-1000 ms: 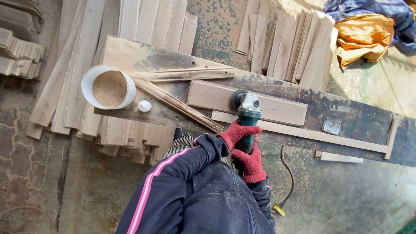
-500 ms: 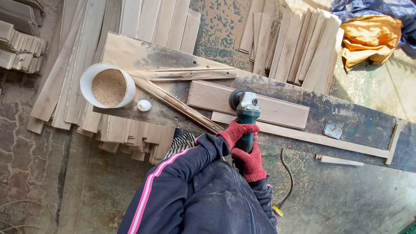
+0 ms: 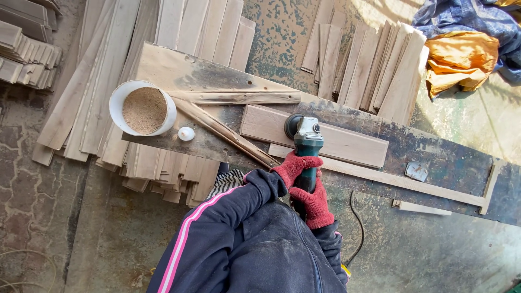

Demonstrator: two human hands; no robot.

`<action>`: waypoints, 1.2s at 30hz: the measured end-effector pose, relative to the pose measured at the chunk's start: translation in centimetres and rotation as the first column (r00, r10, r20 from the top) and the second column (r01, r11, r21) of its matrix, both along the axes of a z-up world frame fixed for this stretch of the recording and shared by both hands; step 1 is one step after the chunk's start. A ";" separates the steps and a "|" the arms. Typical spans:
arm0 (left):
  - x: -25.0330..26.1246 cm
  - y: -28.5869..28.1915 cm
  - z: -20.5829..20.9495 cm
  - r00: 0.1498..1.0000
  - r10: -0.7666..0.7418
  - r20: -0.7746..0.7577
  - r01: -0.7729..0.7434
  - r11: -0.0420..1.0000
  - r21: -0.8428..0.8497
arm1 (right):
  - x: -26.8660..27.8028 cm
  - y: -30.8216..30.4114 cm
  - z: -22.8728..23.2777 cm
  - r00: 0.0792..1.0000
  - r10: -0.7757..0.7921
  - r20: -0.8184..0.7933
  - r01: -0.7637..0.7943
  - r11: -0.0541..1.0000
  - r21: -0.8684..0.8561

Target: The person is sanding pieces of wood using a handheld power sander/angle grinder in a workshop environment.

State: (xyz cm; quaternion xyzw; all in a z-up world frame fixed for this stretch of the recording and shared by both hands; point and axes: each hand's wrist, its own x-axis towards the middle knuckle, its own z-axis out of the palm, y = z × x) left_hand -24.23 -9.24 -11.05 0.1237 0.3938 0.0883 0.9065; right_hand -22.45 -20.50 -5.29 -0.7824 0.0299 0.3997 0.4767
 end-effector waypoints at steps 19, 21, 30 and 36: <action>-2.9 1.6 -0.5 0.998 0.016 -0.054 -0.013 0.998 0.055 | -2.9 2.3 0.5 0.996 0.082 -0.027 -0.083 0.997 -0.005; -3.6 2.1 -0.1 0.996 0.060 -0.059 -0.058 0.998 0.028 | -3.2 2.7 0.6 0.995 0.100 -0.029 -0.100 0.995 0.002; -5.4 4.0 -1.6 0.986 0.159 -0.046 -0.160 0.987 -0.008 | -4.7 5.0 1.5 0.987 0.155 -0.032 -0.155 0.988 0.009; -6.6 5.6 0.4 0.973 0.217 -0.083 -0.222 0.973 -0.057 | -5.0 6.3 1.6 0.975 0.220 -0.027 -0.220 0.975 -0.006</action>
